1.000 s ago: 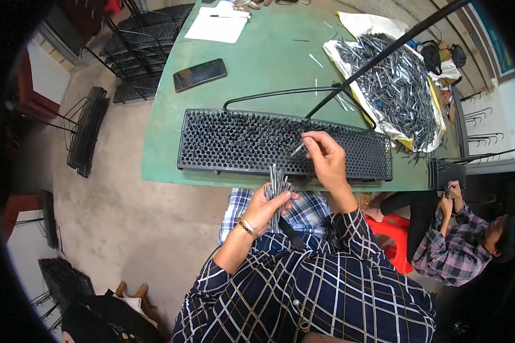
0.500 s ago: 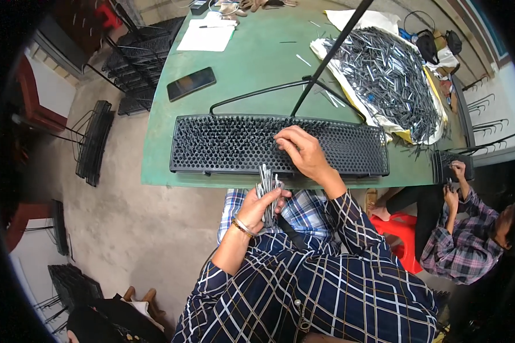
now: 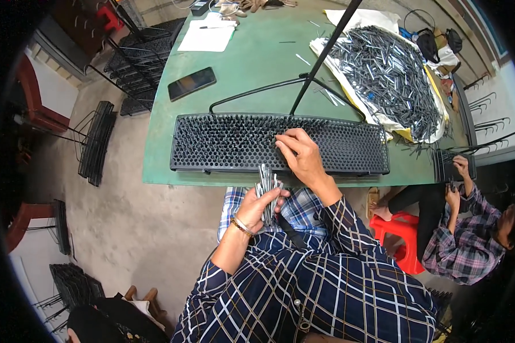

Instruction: Picking up small metal pins from a pile and inserting them into a perforated black tray.

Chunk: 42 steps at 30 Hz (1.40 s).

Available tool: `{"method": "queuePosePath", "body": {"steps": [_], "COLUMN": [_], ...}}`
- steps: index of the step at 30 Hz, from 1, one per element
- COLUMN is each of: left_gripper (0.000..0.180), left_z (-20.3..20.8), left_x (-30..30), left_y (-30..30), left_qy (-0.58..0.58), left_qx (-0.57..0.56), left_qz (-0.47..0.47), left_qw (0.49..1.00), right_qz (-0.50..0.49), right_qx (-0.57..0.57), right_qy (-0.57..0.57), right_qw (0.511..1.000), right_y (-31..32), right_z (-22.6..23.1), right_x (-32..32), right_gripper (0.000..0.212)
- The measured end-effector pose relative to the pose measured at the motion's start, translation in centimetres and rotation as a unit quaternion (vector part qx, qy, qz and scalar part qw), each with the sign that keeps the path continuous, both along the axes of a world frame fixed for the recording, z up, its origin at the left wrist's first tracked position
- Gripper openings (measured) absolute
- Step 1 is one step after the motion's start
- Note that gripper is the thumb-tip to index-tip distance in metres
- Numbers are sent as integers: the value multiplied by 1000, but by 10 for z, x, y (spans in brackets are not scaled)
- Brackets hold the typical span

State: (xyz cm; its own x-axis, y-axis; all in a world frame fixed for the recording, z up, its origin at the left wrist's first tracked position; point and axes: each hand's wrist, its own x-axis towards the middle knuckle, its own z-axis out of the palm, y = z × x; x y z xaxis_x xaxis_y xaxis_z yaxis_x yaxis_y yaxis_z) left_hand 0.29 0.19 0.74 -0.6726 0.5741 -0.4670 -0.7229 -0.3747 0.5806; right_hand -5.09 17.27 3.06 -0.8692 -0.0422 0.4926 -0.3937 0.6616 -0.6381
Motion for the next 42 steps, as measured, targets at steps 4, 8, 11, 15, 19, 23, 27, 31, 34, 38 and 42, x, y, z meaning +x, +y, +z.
{"method": "queuePosePath", "body": {"steps": [4, 8, 11, 15, 19, 23, 27, 31, 34, 38, 42], "left_gripper": [18, 17, 17, 16, 15, 16, 19, 20, 20, 21, 21], "left_z": [1, 3, 0, -3, -1, -6, -8, -5, 1, 0, 2], "left_x": [0, 1, 1, 3, 3, 3, 0, 0, -1, -1, -1], "left_y": [2, 5, 5, 4, 5, 3, 2, 2, 5, 3, 3], "left_qy": [-12, -8, -5, -13, -12, -10, -12, -5, -17, -8, 6], "left_qx": [4, -1, 1, 10, 8, 10, 33, 24, 29, 18, 30], "left_qz": [3, 5, 4, 12, 12, 18, 15, 31, 37, 31, 20], "left_qw": [1000, 1000, 1000, 1000, 1000, 1000, 999, 999, 999, 999, 999], "right_qz": [-15, 17, 19, 29, 32, 51, 26, 22, 26, 14, 18], "right_qx": [21, 72, 94, 108, 125, 167, 188, 190, 190, 174, 176], "right_qy": [2, 8, 25, 31, 18, 9, 21, 22, 18, 29, 23], "right_qw": [1000, 997, 995, 993, 992, 985, 982, 981, 981, 984, 984], "right_y": [-5, -5, -5, -5, 0, -5, -2, -4, -5, -8, -6], "right_z": [3, 2, 3, 10, 9, 11, 11, 7, 9, 6, 7], "right_x": [1, -2, -5, -10, -14, -12, -10, -10, -10, -9, -9], "right_gripper": [19, 17, 15, 15, 15, 19, 23, 23, 22, 21, 20]}}
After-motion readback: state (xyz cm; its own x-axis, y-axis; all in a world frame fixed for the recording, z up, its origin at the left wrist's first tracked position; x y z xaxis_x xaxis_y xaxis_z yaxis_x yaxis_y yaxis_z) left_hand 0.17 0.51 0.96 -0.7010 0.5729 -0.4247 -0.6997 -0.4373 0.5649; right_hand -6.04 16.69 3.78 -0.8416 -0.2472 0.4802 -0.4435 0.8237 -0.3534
